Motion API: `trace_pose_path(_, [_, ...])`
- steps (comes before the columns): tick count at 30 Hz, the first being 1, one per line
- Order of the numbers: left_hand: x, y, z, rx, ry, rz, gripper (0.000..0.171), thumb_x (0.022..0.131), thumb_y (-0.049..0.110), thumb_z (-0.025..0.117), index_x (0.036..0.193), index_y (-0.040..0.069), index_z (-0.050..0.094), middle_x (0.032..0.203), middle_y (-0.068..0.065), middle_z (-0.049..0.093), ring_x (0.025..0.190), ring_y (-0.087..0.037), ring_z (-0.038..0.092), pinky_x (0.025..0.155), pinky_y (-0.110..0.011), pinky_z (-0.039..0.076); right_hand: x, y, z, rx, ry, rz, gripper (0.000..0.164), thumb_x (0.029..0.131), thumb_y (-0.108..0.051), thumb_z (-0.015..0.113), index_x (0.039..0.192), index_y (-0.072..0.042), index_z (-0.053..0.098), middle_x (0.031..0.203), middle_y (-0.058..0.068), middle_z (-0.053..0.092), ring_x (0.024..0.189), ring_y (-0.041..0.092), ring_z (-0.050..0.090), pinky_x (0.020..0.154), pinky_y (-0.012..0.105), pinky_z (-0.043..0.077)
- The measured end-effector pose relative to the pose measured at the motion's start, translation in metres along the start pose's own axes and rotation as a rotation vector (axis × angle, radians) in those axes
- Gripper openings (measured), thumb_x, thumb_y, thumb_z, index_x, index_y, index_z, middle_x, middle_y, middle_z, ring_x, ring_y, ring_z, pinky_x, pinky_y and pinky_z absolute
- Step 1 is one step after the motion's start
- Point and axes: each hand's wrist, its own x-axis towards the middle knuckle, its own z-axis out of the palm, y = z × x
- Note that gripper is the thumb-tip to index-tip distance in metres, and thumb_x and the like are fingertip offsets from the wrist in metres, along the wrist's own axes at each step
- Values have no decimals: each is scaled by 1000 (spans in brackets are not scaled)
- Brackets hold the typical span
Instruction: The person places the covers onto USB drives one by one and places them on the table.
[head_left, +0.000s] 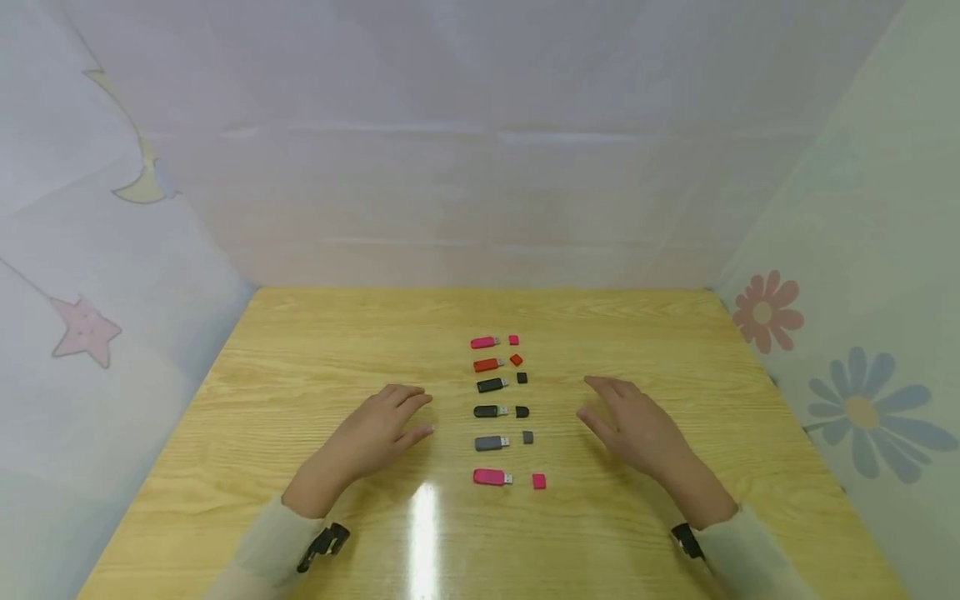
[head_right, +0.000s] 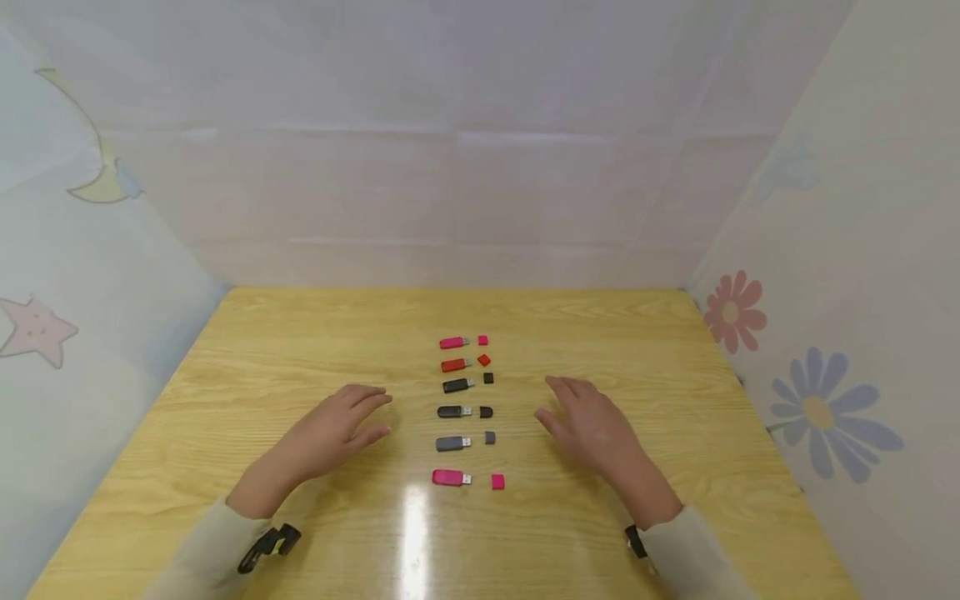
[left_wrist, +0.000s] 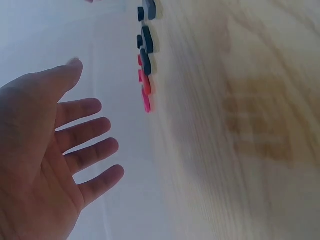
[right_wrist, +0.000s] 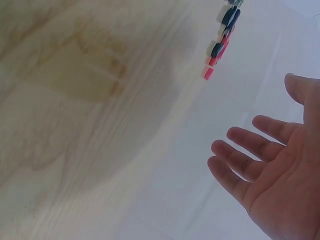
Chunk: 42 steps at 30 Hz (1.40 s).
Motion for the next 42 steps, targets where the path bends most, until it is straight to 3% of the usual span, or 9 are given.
trace_pose_path(7, [-1, 14, 6, 12, -38, 61, 44, 101, 37, 63, 134, 8, 62, 132, -8, 64, 125, -27, 58, 104, -45, 48, -3, -11, 6, 18, -40, -26, 59, 102, -46, 57, 146, -7, 50, 145, 19, 53, 132, 41, 52, 102, 59, 46])
trace_pose_path(18, [1, 27, 9, 23, -41, 135, 41, 101, 36, 64, 130, 9, 65, 127, -7, 66, 120, -25, 61, 103, -43, 50, -5, -20, 12, -6, -23, -77, 52, 101, -40, 63, 140, -7, 57, 141, 16, 57, 128, 38, 56, 101, 56, 48])
trace_pose_path(36, [5, 49, 24, 34, -166, 178, 41, 101, 38, 62, 134, 14, 64, 127, -2, 66, 119, -19, 60, 103, -39, 49, -11, -43, 19, -47, -139, -123, 53, 97, -43, 67, 138, -10, 60, 144, 12, 55, 132, 31, 53, 106, 51, 47])
trace_pose_path(42, [8, 56, 25, 34, -195, 192, 41, 100, 40, 63, 132, 16, 65, 127, 1, 66, 119, -17, 60, 101, -37, 50, -12, -47, 21, -35, -145, -145, 61, 96, -47, 68, 142, -10, 56, 141, 11, 58, 129, 29, 56, 104, 48, 48])
